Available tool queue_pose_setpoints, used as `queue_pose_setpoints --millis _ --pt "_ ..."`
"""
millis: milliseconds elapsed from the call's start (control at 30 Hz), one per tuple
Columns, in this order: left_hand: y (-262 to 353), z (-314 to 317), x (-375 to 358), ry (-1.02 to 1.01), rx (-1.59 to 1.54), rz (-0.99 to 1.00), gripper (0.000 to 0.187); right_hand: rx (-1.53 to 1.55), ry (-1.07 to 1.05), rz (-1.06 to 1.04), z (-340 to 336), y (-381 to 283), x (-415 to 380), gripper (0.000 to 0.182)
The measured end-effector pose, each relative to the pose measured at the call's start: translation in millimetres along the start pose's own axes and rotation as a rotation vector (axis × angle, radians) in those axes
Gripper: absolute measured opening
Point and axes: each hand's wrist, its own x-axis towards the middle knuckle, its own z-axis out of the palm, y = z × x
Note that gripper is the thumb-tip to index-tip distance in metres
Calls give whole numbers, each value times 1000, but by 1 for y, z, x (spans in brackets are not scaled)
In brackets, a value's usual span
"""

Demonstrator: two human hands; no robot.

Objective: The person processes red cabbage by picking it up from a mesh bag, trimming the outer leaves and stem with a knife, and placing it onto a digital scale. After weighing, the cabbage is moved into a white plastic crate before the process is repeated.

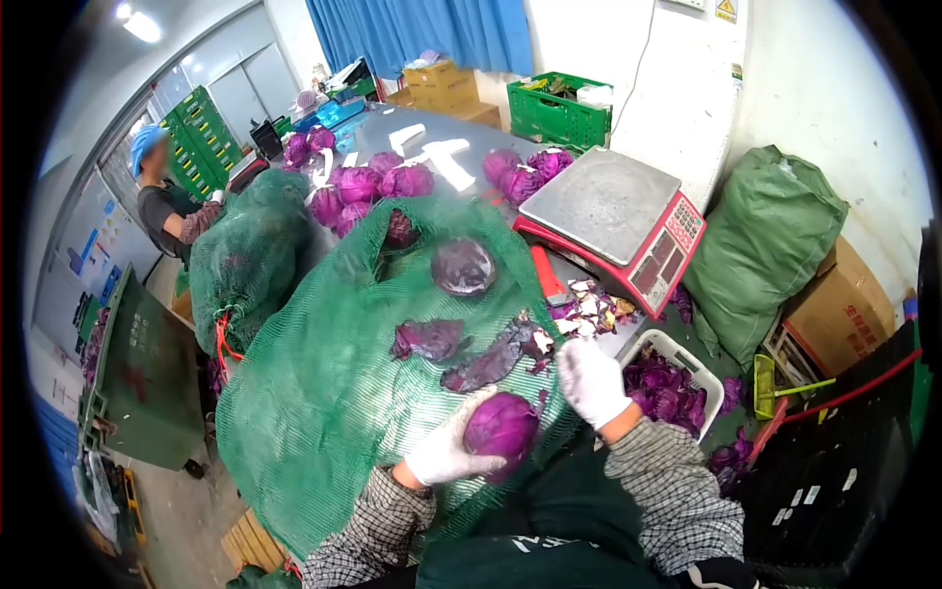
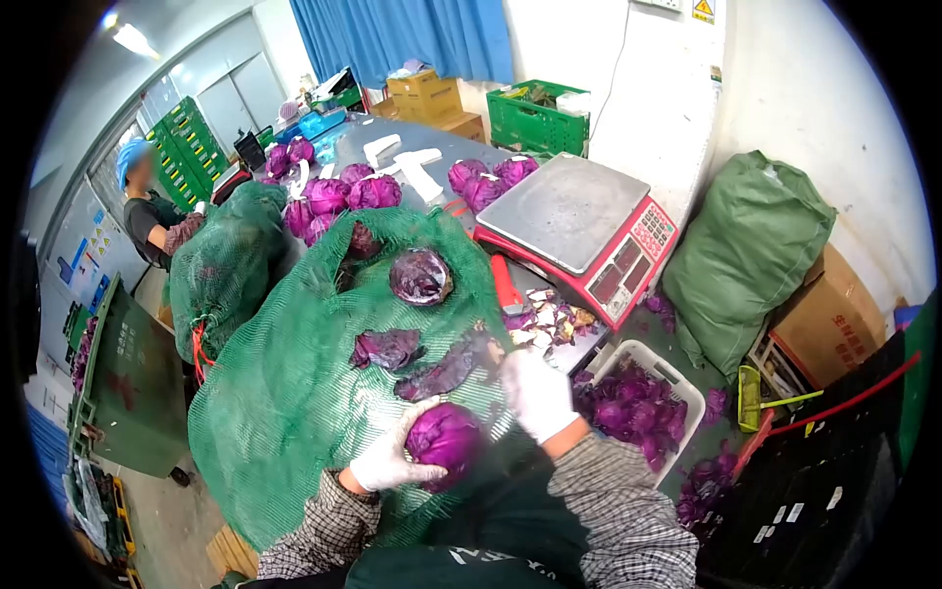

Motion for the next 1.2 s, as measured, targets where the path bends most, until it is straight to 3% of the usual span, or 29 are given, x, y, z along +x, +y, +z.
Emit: queue_pose_setpoints --millis 33,67,167,200,233,300,367,500,567,633,700,833,867,900,967,1000,1100,1167,1200 --pt "-1 1 1 7 4 38 102 -4 61 12 -2 12 0 9" --pt "2 1 -1 8 -103 -7 102 32 -9 101 -8 20 -5 12" --pt "2 0 2 2 -165 -30 100 484 -521 522 -42 6 -1 24" --pt "-1 0 3 -3 -139 -18 100 1145 -437 634 -33 -1 -11 39" --pt "0 0 3 -9 -130 -21 100 553 -432 194 -39 -12 -7 52" --pt "2 -2 3 -24 -97 -27 100 503 -397 31 -30 -30 -11 43" --pt "4 -1 4 -31 -119 0 100 548 -390 8 -17 -31 -12 36" --pt "-1 4 0 2 -210 -30 99 281 -344 11 -12 -37 -14 20" --pt "-10 4 -2 15 -251 -46 99 261 -156 56 -1 -28 -15 14" --pt "-13 4 -8 -9 -133 79 97 154 -92 215 16 10 -24 16" --pt "-11 5 -17 27 -177 77 97 192 -41 355 -14 26 -25 17" --pt "-22 0 -12 57 -509 6 98 -87 -14 322 -56 53 -44 41" --pt "-29 -3 -9 44 -528 4 99 -7 -90 357 -62 47 -46 52" --pt "-28 -7 -7 45 -500 -3 99 70 -161 348 -65 33 -43 50" --pt "-32 -6 -4 43 -619 1 100 585 -243 339 -44 8 -46 51" --pt "-34 -5 -5 43 -608 -6 100 541 -338 258 -46 -14 -38 53" --pt "-29 -5 -5 46 -572 -1 101 648 -353 118 -27 -49 -23 39" --pt "-34 -6 -4 37 -599 10 102 624 -348 95 1 -34 -30 30" --pt "-35 -6 -4 40 -599 9 102 638 -349 200 5 -32 -29 22"
